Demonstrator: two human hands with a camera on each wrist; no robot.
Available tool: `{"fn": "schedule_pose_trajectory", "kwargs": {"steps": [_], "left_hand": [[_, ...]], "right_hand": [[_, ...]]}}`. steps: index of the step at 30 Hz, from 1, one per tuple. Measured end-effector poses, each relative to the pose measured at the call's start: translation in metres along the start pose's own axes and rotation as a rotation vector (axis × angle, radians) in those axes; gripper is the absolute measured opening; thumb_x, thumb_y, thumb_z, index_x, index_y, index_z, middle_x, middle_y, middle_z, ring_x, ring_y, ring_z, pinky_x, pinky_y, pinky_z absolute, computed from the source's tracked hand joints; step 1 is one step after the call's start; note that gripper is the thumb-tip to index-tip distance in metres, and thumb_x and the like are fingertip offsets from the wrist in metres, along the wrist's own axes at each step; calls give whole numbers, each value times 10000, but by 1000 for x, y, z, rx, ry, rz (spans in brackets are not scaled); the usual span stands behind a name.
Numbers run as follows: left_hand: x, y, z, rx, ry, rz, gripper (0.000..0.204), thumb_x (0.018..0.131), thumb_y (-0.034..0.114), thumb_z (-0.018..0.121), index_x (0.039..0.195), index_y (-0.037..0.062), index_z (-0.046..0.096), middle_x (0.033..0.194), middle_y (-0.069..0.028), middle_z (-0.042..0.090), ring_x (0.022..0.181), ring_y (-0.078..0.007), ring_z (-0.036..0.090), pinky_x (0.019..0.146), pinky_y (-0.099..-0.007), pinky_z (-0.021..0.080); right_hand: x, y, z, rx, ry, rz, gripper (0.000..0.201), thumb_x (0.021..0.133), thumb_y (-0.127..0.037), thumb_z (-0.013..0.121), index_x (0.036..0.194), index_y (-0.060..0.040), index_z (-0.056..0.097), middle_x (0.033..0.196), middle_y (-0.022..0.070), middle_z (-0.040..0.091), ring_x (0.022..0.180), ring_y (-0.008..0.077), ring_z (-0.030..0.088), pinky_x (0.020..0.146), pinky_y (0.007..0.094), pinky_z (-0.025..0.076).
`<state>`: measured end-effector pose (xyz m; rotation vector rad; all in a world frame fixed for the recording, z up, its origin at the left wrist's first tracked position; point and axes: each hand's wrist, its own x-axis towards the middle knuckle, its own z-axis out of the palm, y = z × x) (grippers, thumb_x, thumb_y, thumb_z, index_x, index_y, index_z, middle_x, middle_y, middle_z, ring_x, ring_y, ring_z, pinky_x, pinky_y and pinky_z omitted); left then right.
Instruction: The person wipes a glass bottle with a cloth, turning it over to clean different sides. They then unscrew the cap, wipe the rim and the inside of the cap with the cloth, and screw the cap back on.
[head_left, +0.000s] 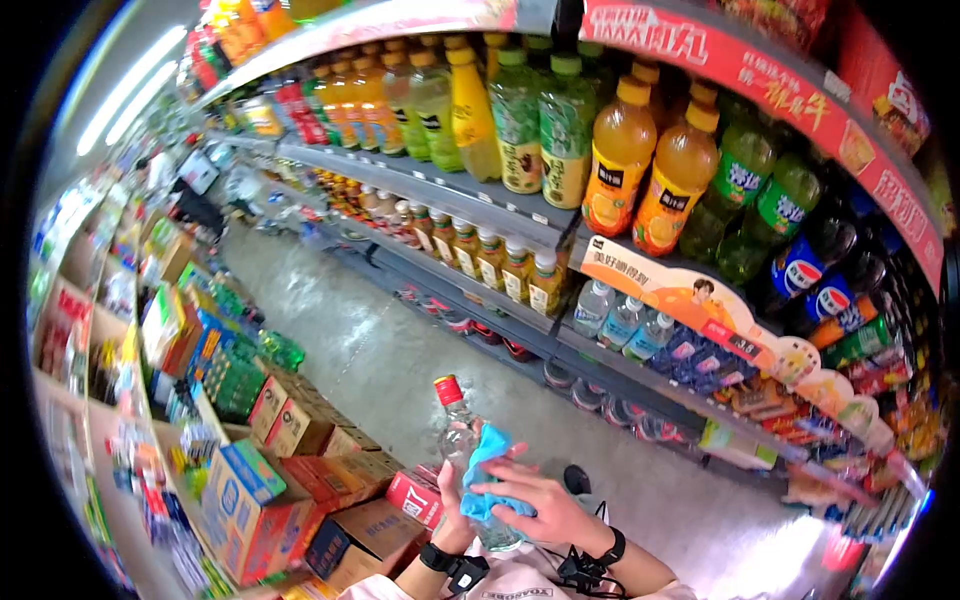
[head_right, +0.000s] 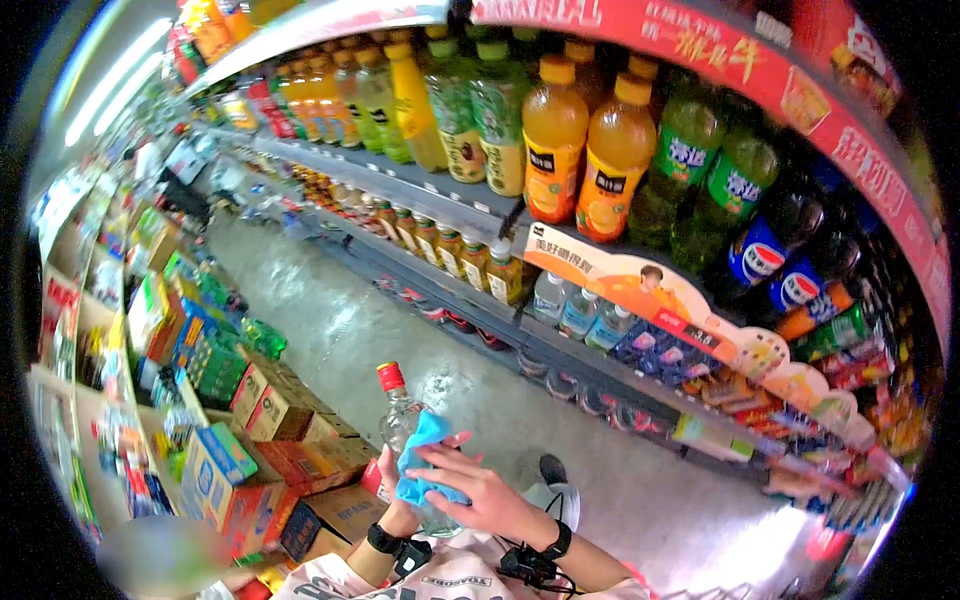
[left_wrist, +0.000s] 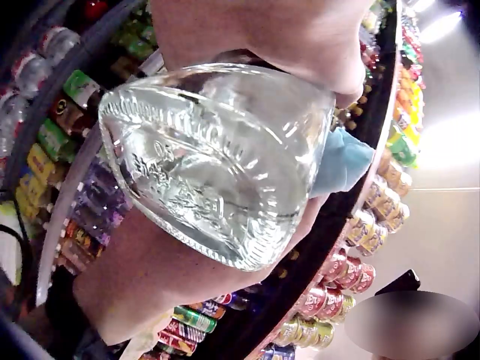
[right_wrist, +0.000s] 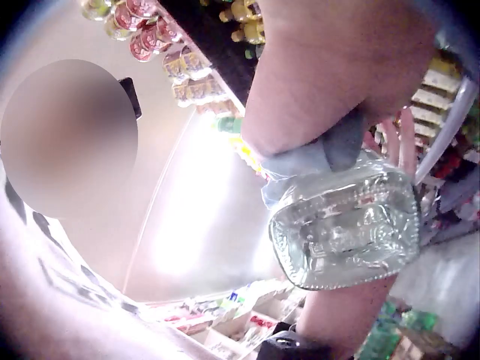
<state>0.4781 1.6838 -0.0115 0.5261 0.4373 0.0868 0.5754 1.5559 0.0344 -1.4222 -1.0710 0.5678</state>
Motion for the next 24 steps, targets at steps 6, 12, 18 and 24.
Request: {"fn": "schedule_pose_trajectory", "kwargs": {"steps": [6, 12, 18, 24], "left_hand": [[43, 15, -43, 146, -34, -254, 956, 831, 742, 311, 1444, 8, 307, 1427, -200, 416, 1262, -326, 475, 1086, -454, 356], [95, -54, -130, 131, -144, -319, 969, 786, 744, 408, 1430, 26, 323, 1359, -211, 476, 1213, -371, 510, 1044, -475, 405], [132, -127, -239, 301, 67, -293, 946, 797, 720, 441, 1428, 23, 335, 1395, -141, 459, 1245, -277, 490, 1061, -421, 382], [147, -155, -259, 295, 31, -99, 858, 732, 542, 691, 1337, 12, 393, 1198, -99, 554, 1063, -196, 578, 925, -364, 478]], "right_hand": [[0, 47, 35, -11, 325, 247, 414, 907, -165, 609, 1311, -92, 554, 1437, 218, 423, 1353, 350, 391, 1104, 416, 301], [-34, 135, 55, 25, 521, 430, 562, 892, -181, 641, 1388, -18, 434, 1445, 243, 401, 1369, 328, 369, 1102, 391, 305], [-83, 246, 82, 105, 517, 667, 796, 859, -316, 696, 1442, 32, 280, 1349, 256, 483, 1213, 352, 538, 966, 398, 450], [-101, 286, 96, 104, 442, 719, 874, 793, -425, 747, 1393, 37, 310, 1276, 265, 517, 1163, 394, 554, 935, 420, 468]]}}
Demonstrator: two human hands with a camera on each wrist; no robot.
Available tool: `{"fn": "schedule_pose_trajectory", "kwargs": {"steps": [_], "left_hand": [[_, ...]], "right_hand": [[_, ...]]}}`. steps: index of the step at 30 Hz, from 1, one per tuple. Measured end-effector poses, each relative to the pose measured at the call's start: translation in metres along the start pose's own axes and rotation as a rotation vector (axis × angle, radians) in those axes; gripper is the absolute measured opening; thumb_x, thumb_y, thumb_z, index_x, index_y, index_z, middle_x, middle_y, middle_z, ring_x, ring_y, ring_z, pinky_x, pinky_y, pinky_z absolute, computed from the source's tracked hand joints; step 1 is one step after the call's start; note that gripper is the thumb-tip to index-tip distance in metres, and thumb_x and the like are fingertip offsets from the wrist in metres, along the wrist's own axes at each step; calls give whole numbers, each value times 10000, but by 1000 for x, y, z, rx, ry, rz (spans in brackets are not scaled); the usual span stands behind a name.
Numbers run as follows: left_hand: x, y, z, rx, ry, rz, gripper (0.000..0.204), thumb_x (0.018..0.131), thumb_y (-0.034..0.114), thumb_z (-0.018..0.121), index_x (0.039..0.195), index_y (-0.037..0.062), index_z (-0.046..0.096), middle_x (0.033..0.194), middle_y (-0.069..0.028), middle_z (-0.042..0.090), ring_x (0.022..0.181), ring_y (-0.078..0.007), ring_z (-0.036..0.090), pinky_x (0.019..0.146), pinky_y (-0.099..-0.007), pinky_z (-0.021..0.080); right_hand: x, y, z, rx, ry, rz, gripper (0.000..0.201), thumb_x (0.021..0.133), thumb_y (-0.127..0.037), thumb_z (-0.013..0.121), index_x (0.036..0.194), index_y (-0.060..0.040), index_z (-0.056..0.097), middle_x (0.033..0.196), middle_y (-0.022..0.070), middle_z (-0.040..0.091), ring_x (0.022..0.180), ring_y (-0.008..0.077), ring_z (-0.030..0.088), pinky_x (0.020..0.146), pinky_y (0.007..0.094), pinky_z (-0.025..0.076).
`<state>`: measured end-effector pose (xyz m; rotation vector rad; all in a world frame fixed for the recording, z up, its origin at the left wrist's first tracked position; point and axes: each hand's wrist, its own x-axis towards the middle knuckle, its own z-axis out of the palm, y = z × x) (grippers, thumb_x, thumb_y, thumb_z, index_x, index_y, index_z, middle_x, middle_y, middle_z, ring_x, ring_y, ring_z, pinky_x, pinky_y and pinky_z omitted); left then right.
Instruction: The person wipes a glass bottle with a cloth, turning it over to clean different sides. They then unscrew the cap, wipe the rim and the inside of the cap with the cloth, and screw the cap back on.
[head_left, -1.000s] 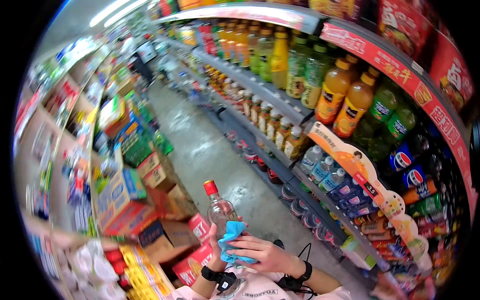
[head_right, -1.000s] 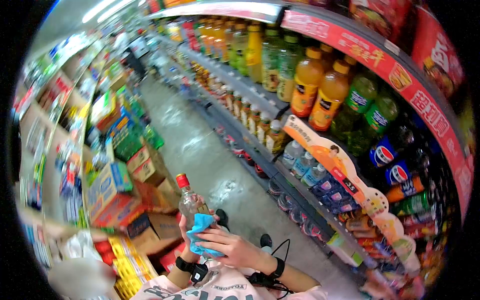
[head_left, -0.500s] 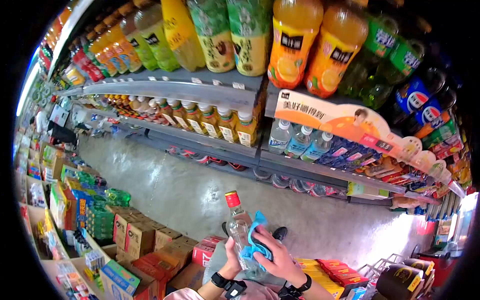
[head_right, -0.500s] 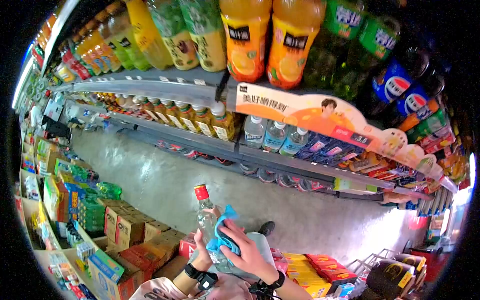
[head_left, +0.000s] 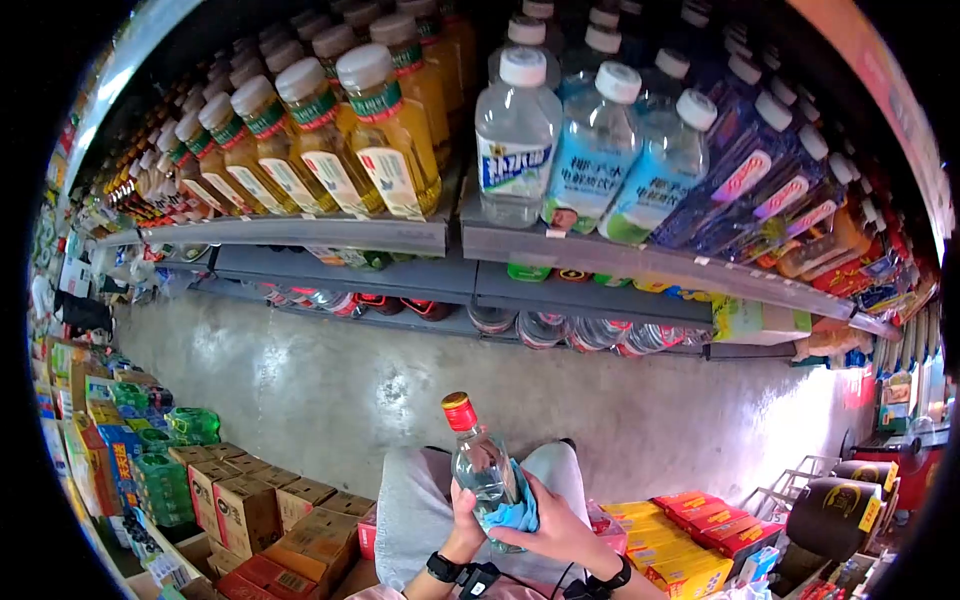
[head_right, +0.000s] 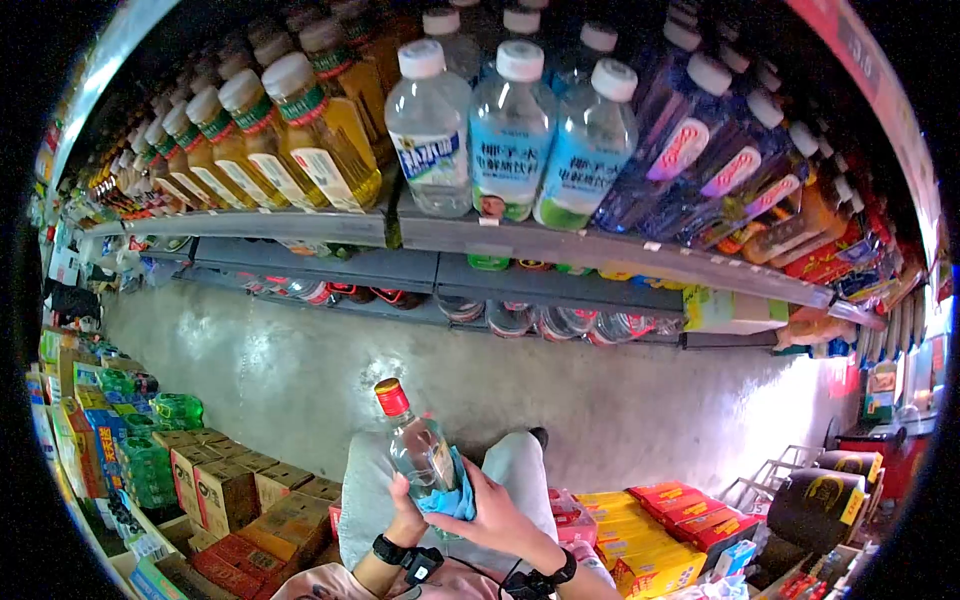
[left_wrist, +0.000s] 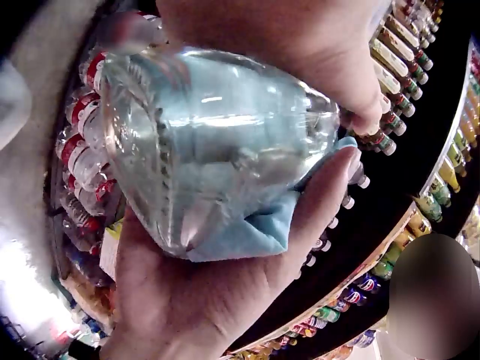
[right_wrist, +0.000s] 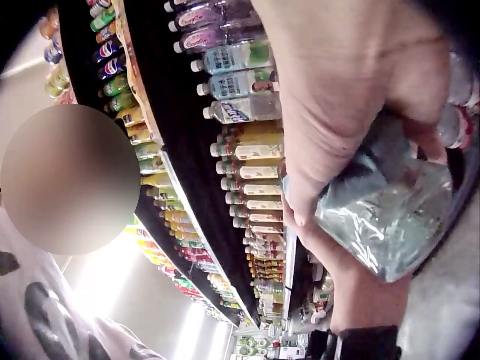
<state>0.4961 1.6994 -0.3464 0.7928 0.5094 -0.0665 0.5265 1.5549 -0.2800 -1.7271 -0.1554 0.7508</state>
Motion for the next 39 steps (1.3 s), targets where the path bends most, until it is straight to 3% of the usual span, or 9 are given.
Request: {"fn": "schedule_pose_trajectory", "kwargs": {"steps": [4, 6, 14, 18, 24, 26, 30, 36, 39], "left_hand": [[4, -10, -8, 87, -10, 120, 927, 685, 566, 722, 1349, 22, 373, 1215, -112, 534, 1087, -209, 567, 938, -362, 468], [-2, -10, -10, 140, -10, 175, 963, 666, 567, 738, 1363, 25, 355, 1224, -119, 525, 1105, -216, 561, 947, -363, 463], [-56, 7, -14, 96, -162, 240, 1117, 624, 600, 786, 1413, 15, 256, 1283, -132, 482, 1182, -247, 533, 983, -379, 451], [-71, 13, -33, 309, -424, 152, 1081, 720, 620, 721, 1454, -3, 229, 1408, -104, 386, 1299, -213, 413, 1067, -338, 343], [-113, 23, 2, 491, -715, 131, 861, 781, 329, 783, 1420, -4, 311, 1393, -100, 424, 1274, -191, 422, 1055, -341, 353], [-123, 9, 11, 231, -601, 176, 838, 754, 247, 813, 1401, 2, 341, 1346, -98, 478, 1225, -191, 474, 1029, -354, 387], [-148, 4, 11, 120, -723, 221, 873, 725, 328, 833, 1378, -17, 367, 1301, -103, 524, 1186, -185, 515, 1012, -356, 410], [-171, -3, -10, 28, -605, 159, 1069, 666, 534, 820, 1435, 12, 293, 1388, -170, 462, 1248, -246, 499, 1036, -400, 417], [-173, -4, -18, 74, -541, 322, 776, 750, 345, 802, 1327, -8, 421, 1239, -93, 556, 1119, -179, 548, 953, -342, 446]], "right_hand": [[-2, 32, 8, -43, -27, -28, 843, 789, -452, 740, 1357, 36, 353, 1254, 260, 522, 1130, 416, 557, 929, 442, 463], [-4, 38, 11, -119, -152, -35, 791, 787, -412, 754, 1331, 28, 386, 1245, 241, 522, 1092, 347, 584, 922, 405, 456], [-50, 32, 43, -56, -95, -95, 785, 709, -374, 822, 1272, 23, 445, 1143, 193, 587, 1033, 280, 612, 890, 379, 476], [-84, 23, 62, -37, 129, -142, 755, 669, -382, 835, 1194, 27, 477, 1060, 189, 605, 948, 350, 622, 815, 409, 493], [-128, 6, 66, -257, 610, -269, 801, 603, -294, 864, 1227, 0, 456, 1128, 206, 569, 1031, 370, 596, 834, 426, 495], [-142, 10, 73, -357, 637, -285, 891, 581, -251, 869, 1301, 8, 414, 1200, 209, 527, 1091, 380, 559, 879, 434, 482], [-169, 25, 96, -307, 792, -470, 886, 576, -252, 852, 1306, 31, 436, 1168, 215, 538, 1071, 388, 563, 892, 443, 467], [-198, 57, 123, -512, 791, -739, 873, 770, -452, 731, 1358, 99, 395, 1340, 288, 463, 1260, 422, 458, 1019, 470, 400], [-210, 30, 130, -575, 717, -792, 856, 801, -494, 691, 1356, 93, 411, 1368, 299, 439, 1309, 430, 412, 1039, 471, 381]]}}
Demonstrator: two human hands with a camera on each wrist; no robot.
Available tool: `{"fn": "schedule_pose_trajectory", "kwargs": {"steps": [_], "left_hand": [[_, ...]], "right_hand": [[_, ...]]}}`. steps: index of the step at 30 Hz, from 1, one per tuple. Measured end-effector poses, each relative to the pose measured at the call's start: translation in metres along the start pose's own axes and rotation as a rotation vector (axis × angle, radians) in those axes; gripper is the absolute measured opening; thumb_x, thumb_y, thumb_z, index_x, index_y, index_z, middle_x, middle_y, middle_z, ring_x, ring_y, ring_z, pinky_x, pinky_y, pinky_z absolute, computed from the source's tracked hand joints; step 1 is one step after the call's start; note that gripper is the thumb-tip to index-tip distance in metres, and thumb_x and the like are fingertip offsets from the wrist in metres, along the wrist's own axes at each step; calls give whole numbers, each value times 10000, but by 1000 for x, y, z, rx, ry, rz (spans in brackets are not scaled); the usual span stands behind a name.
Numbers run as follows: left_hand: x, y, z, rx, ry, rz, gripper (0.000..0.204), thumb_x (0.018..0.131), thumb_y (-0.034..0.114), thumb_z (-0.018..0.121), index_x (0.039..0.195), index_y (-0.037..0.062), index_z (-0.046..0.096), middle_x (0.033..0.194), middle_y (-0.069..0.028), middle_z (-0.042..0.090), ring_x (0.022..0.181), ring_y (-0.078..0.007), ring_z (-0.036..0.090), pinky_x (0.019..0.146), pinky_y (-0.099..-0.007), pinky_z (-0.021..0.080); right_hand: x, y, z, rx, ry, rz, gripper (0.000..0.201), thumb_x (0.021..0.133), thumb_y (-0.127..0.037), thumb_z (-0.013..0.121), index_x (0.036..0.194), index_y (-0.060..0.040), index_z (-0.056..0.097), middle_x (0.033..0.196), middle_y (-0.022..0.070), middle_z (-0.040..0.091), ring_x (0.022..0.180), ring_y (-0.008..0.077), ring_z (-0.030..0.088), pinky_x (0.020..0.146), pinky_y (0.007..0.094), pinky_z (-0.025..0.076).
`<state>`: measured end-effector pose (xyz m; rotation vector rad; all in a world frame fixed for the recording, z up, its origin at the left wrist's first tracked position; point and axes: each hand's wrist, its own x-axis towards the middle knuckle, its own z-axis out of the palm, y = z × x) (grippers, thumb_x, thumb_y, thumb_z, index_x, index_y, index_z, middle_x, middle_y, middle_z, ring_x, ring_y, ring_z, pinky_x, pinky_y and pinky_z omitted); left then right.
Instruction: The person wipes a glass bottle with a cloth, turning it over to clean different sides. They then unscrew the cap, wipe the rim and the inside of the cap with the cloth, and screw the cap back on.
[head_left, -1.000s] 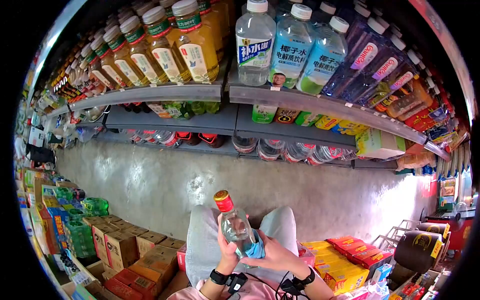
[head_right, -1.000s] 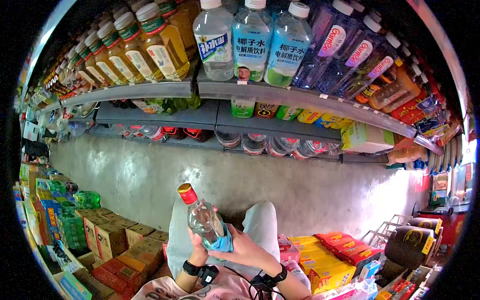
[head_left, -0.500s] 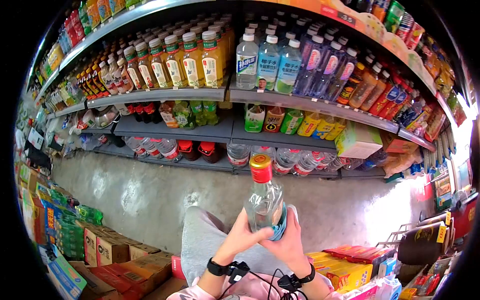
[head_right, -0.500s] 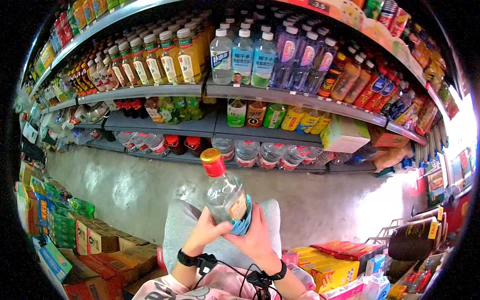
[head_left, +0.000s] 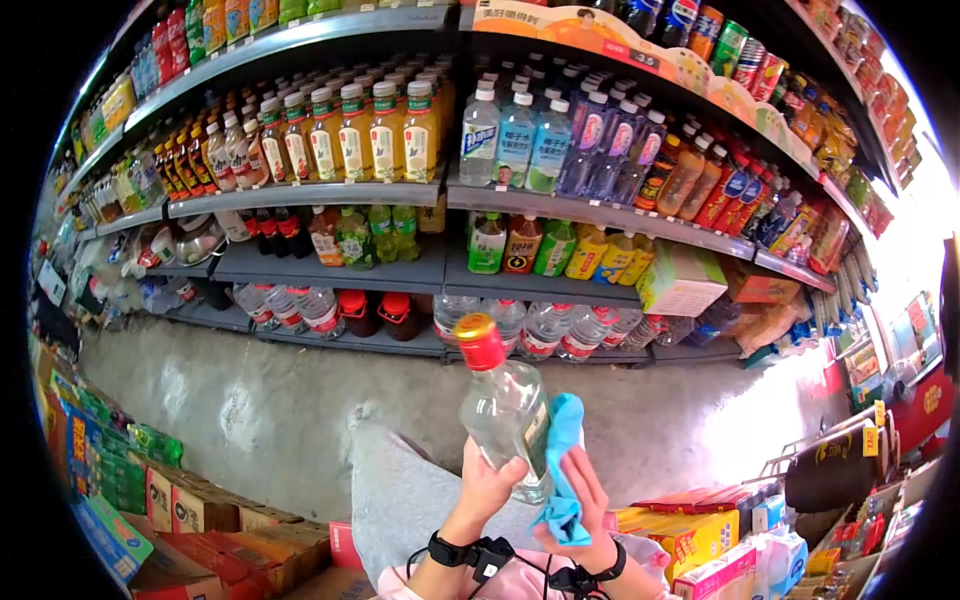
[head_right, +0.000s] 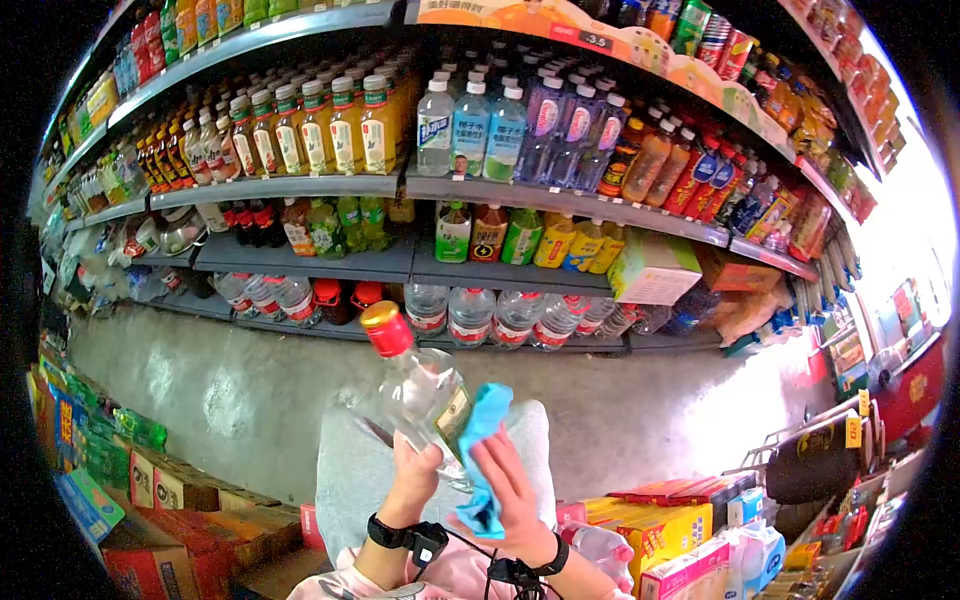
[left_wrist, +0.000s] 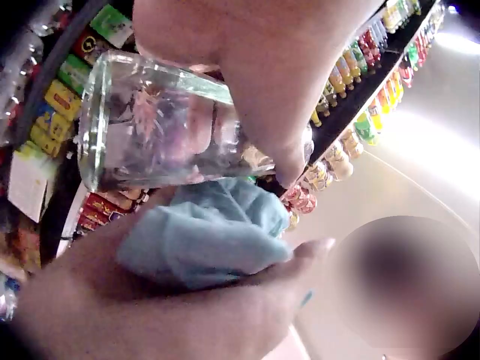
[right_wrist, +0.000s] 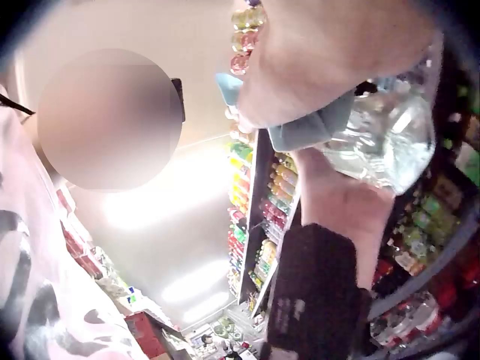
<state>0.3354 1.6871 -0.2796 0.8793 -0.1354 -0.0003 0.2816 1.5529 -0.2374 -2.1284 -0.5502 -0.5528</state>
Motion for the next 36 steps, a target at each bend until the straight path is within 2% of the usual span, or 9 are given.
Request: {"fn": "schedule_pose_trajectory", "kwargs": {"steps": [4, 10, 15, 18, 22, 25, 30, 33, 36], "left_hand": [[-8, 16, 10, 340, -42, -50, 809, 695, 133, 792, 1370, 8, 365, 1240, -101, 532, 1113, -188, 546, 952, -341, 448], [-9, 3, 12, 485, -174, 76, 980, 589, 194, 858, 1397, -20, 346, 1245, -158, 513, 1167, -287, 526, 971, -378, 430], [-7, -5, 13, 594, -223, 117, 948, 589, 160, 825, 1391, -31, 357, 1243, -184, 521, 1131, -315, 553, 957, -384, 442], [-8, -8, 11, 637, -271, 92, 922, 604, 158, 809, 1389, -32, 365, 1269, -189, 521, 1089, -302, 581, 918, -376, 468], [-13, 7, 22, 604, -343, -116, 947, 642, 211, 824, 1430, -4, 345, 1246, -174, 550, 949, -235, 637, 741, -321, 535], [-7, 10, 24, 662, -526, 2, 958, 665, 240, 830, 1453, 22, 331, 1197, -154, 583, 873, -189, 643, 635, -276, 534], [-26, -12, 17, 421, -532, -168, 815, 703, 302, 810, 1361, 4, 433, 1152, -107, 598, 960, -153, 590, 790, -295, 500], [-37, -17, 15, 140, -424, -418, 807, 733, 441, 762, 1326, -8, 450, 1170, -84, 582, 1055, -145, 536, 916, -316, 440], [-44, -52, -14, -140, -523, -613, 982, 705, 604, 711, 1399, 3, 361, 1317, -96, 506, 1173, -179, 495, 1004, -350, 394]], "right_hand": [[30, -22, -5, 16, -19, 0, 923, 823, -562, 642, 1411, 82, 340, 1439, 300, 351, 1346, 437, 359, 1061, 449, 347], [59, -26, -21, 181, 94, 16, 981, 869, -689, 435, 1415, 114, 299, 1437, 294, 344, 1343, 416, 355, 1082, 434, 298], [63, -24, -32, 146, 51, 74, 557, 972, -213, 419, 1422, 90, 293, 1430, 250, 377, 1305, 404, 384, 1075, 416, 304], [67, -20, -39, 258, 80, 219, 512, 986, -211, 420, 1422, 46, 337, 1277, 157, 545, 1096, 263, 582, 931, 291, 407], [69, -14, -51, 469, 132, 375, 468, 1034, -281, 378, 1385, 25, 428, 1257, 51, 578, 1090, 113, 551, 943, 244, 394], [78, -5, -62, 816, 272, 476, 468, 1037, -300, 377, 1375, 18, 443, 1245, 72, 590, 1091, 124, 559, 962, 249, 403], [80, 4, -89, 1001, 115, 818, 562, 1020, -422, 392, 1392, 0, 397, 1294, 80, 541, 1109, 126, 534, 1011, 289, 389], [64, 13, -85, 1129, -40, 583, 644, 1017, -468, 363, 1461, -14, 259, 1410, 77, 431, 1238, 142, 450, 1066, 320, 337], [53, 18, -103, 1206, -221, 578, 962, 851, -518, 630, 1501, -20, 125, 1501, 85, 293, 1359, 156, 310, 1103, 308, 273]]}}
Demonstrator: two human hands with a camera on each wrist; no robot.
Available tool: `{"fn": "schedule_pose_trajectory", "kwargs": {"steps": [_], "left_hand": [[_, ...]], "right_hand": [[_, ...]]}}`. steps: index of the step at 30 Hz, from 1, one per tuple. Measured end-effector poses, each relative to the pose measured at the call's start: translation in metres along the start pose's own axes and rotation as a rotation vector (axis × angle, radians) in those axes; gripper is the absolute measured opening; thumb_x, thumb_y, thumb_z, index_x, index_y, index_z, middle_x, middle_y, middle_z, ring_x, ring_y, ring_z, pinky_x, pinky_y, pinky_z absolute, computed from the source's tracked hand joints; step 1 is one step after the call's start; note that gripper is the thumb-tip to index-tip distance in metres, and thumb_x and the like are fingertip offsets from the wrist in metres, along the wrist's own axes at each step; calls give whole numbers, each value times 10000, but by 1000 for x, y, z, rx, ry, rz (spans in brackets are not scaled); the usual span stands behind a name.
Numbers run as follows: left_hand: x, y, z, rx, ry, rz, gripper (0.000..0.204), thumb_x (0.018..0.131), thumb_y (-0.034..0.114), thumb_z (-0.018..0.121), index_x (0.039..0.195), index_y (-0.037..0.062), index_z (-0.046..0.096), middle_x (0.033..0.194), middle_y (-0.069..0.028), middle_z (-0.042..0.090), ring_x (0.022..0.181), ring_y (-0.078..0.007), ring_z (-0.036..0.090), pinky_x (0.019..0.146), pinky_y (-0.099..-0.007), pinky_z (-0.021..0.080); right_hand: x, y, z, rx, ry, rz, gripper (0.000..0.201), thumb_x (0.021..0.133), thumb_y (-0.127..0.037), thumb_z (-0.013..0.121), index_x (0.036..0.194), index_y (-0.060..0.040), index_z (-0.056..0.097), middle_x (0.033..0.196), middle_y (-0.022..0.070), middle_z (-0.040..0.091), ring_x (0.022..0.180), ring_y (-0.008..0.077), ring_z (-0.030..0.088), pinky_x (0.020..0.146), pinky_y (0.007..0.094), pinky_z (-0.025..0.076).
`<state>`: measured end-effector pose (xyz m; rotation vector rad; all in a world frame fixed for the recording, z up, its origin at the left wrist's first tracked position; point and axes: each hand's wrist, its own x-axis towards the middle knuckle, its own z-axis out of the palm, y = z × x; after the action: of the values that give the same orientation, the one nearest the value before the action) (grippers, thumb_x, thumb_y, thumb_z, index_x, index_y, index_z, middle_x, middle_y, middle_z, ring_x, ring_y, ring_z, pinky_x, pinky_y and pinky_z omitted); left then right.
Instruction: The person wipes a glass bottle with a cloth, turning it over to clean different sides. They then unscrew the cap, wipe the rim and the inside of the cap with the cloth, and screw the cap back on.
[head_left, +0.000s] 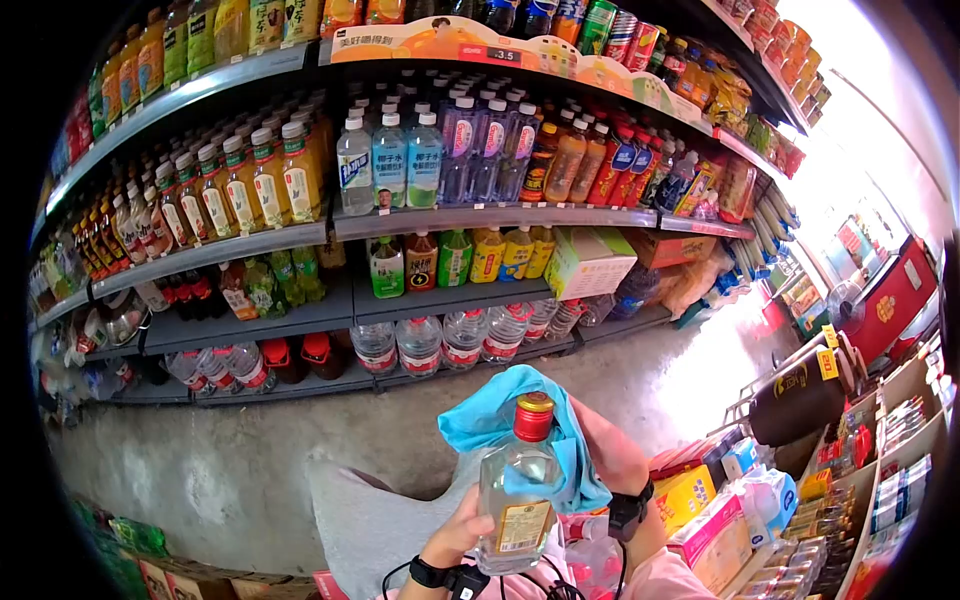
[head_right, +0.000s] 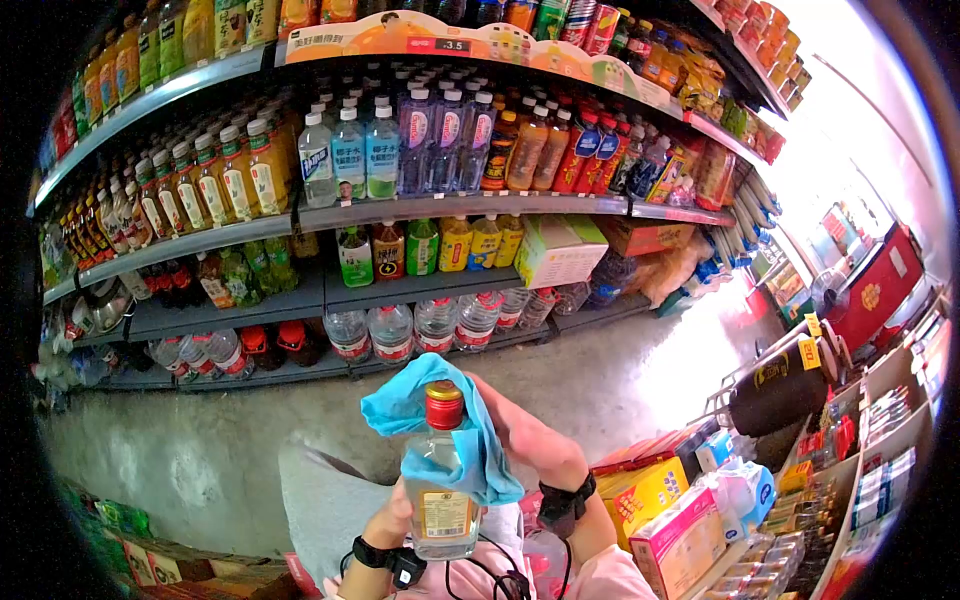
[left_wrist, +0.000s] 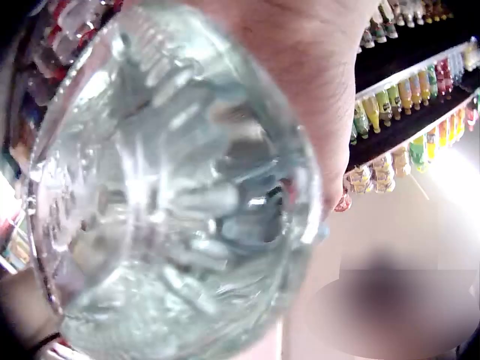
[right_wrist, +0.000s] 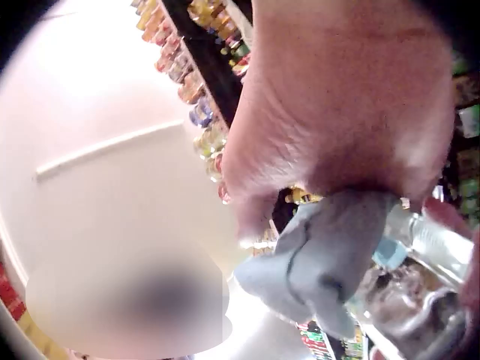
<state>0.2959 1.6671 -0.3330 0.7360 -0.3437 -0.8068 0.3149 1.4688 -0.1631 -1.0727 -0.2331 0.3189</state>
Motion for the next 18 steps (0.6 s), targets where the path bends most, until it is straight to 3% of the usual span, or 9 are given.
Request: {"fn": "schedule_pose_trajectory", "kwargs": {"steps": [1, 2, 5, 7, 9, 10, 13, 14, 18], "left_hand": [[0, -16, -9, -1, 0, 1, 982, 705, 604, 711, 1399, 3, 361, 1317, -96, 506, 1173, -179, 495, 1004, -350, 394], [-1, -28, -13, -157, -43, -51, 1003, 704, 613, 708, 1414, 7, 340, 1339, -102, 490, 1201, -187, 481, 1013, -356, 393], [-3, -29, -4, -331, -96, -111, 1037, 711, 645, 684, 1442, 17, 302, 1365, -116, 470, 1246, -213, 458, 1032, -369, 388], [-1, 17, 28, -333, -88, -192, 1095, 625, 722, 711, 1375, 4, 363, 1138, -208, 586, 996, -312, 631, 834, -401, 546], [1, 26, 40, -401, -90, -208, 1090, 629, 718, 711, 1374, 3, 363, 1141, -207, 586, 1000, -312, 629, 838, -403, 545], [1, 24, 44, -459, -89, -199, 1087, 631, 716, 711, 1374, 3, 363, 1142, -207, 585, 1002, -312, 629, 839, -403, 544], [2, 13, 53, -639, -84, -167, 1080, 637, 710, 712, 1374, 2, 362, 1146, -206, 584, 1008, -313, 627, 845, -406, 542], [2, 11, 55, -688, -86, -157, 1077, 639, 708, 712, 1373, 1, 362, 1147, -206, 584, 1010, -313, 626, 847, -407, 541], [4, 15, 56, -664, -51, -138, 1068, 646, 699, 712, 1373, 0, 362, 1152, -205, 582, 1017, -313, 623, 854, -410, 538]], "right_hand": [[-2, -1, -4, -65, -175, -3, 1088, 767, -513, 737, 1505, -16, 111, 1511, 90, 273, 1378, 161, 284, 1104, 293, 265], [-1, -4, 3, -35, -71, 93, 1167, 620, -435, 856, 1478, 8, 200, 1448, 91, 371, 1316, 170, 371, 1079, 290, 301], [7, -5, -2, -242, -30, 242, 1030, 641, -375, 854, 1426, 16, 312, 1339, 65, 484, 1212, 165, 470, 1044, 306, 350], [7, 2, -2, -215, -11, 202, 910, 648, -325, 849, 1374, -10, 398, 1244, 53, 545, 1109, 154, 529, 1007, 321, 393], [3, 15, -6, 79, 64, 292, 888, 572, -133, 798, 1349, 37, 403, 1254, 135, 561, 1142, 224, 556, 1014, 340, 404], [9, 26, -6, 223, -92, 201, 779, 708, -150, 781, 1374, -32, 394, 1237, 86, 564, 1108, 193, 561, 1021, 345, 401], [16, 36, 4, 459, -219, 212, 707, 705, -57, 731, 1340, -15, 425, 1174, 112, 600, 1118, 263, 569, 1044, 396, 394], [15, 39, 9, 407, -126, 215, 569, 708, -45, 689, 1239, -5, 489, 1090, 145, 620, 1065, 302, 582, 1086, 466, 345], [30, 28, 28, 446, -334, 127, 336, 756, -122, 643, 1056, -10, 542, 1015, 148, 627, 958, 268, 590, 1133, 528, 243]]}}
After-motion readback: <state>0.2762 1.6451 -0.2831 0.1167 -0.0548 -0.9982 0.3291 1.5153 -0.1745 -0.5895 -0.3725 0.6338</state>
